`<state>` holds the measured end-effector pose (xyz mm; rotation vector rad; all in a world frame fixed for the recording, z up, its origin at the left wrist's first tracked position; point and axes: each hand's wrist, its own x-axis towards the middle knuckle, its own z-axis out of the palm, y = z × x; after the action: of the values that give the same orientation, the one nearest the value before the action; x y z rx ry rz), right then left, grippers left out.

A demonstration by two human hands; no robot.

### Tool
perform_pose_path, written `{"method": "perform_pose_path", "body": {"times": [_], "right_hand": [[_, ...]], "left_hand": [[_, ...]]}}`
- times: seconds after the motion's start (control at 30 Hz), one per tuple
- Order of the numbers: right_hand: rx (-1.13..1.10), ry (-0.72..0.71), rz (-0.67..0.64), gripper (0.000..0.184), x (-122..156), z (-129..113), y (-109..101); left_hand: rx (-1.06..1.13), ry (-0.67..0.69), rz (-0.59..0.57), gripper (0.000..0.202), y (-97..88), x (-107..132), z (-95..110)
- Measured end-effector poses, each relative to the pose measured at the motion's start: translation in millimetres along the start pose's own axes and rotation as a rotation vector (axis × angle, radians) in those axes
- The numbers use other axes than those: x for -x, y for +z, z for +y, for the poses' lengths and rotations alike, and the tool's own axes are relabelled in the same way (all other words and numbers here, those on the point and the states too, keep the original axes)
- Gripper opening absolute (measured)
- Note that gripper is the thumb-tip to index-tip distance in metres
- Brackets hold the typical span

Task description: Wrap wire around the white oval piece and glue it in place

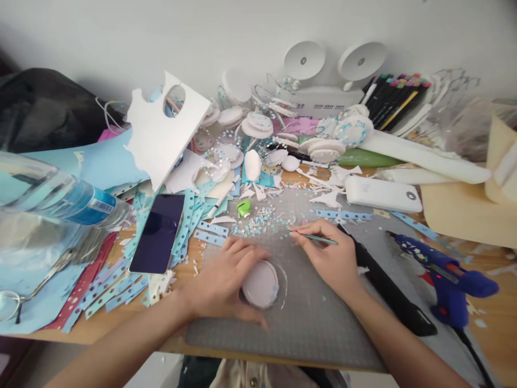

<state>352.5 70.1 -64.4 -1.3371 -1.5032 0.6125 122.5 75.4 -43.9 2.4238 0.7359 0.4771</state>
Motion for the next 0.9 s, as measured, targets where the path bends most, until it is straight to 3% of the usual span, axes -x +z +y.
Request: {"method": "perform_pose_path", "body": {"times": [0.13, 0.2, 0.3, 0.4, 0.5, 0.6, 0.77, 0.9], "right_hand": [[-0.059, 0.091, 0.037, 0.012, -0.6, -0.8, -3.7], [-0.065, 0.097, 0.03, 0.014, -0.2, -0.8, -3.8], [-0.057, 0.052, 0.074, 0.016, 0.9, -0.6, -1.2], [-0.104, 0.023, 0.162, 0.017, 1.9, 1.1, 2.9], [-0.127, 0.005, 0.195, 0.018, 2.8, 5.1, 6.1], [-0.126, -0.012, 0.179, 0.018, 4.1, 9.0, 7.7], [-0.125, -0.027, 0.158, 0.019, 6.0, 9.8, 8.7], [-0.135, -0.03, 0.168, 0.02, 5.4, 8.5, 8.9]], "left_hand": [[0.033, 0.065, 0.024, 0.099, -6.2, -1.7, 2.6], [-0.004, 0.038, 0.095, 0.079, -16.2, 1.5, 3.6], [-0.192, -0.209, 0.372, 0.034, -37.5, 16.5, -1.4], [-0.437, -0.554, 0.598, 0.024, -55.5, 42.3, -16.8], [-0.666, -0.789, 0.564, 0.038, -60.5, 66.2, -35.1], [-0.735, -0.914, 0.501, 0.049, -55.3, 75.0, -46.0], [-0.817, -1.051, 0.459, 0.062, -51.0, 62.6, -47.7], [-0.855, -1.096, 0.426, 0.057, -55.0, 52.9, -43.5]]}}
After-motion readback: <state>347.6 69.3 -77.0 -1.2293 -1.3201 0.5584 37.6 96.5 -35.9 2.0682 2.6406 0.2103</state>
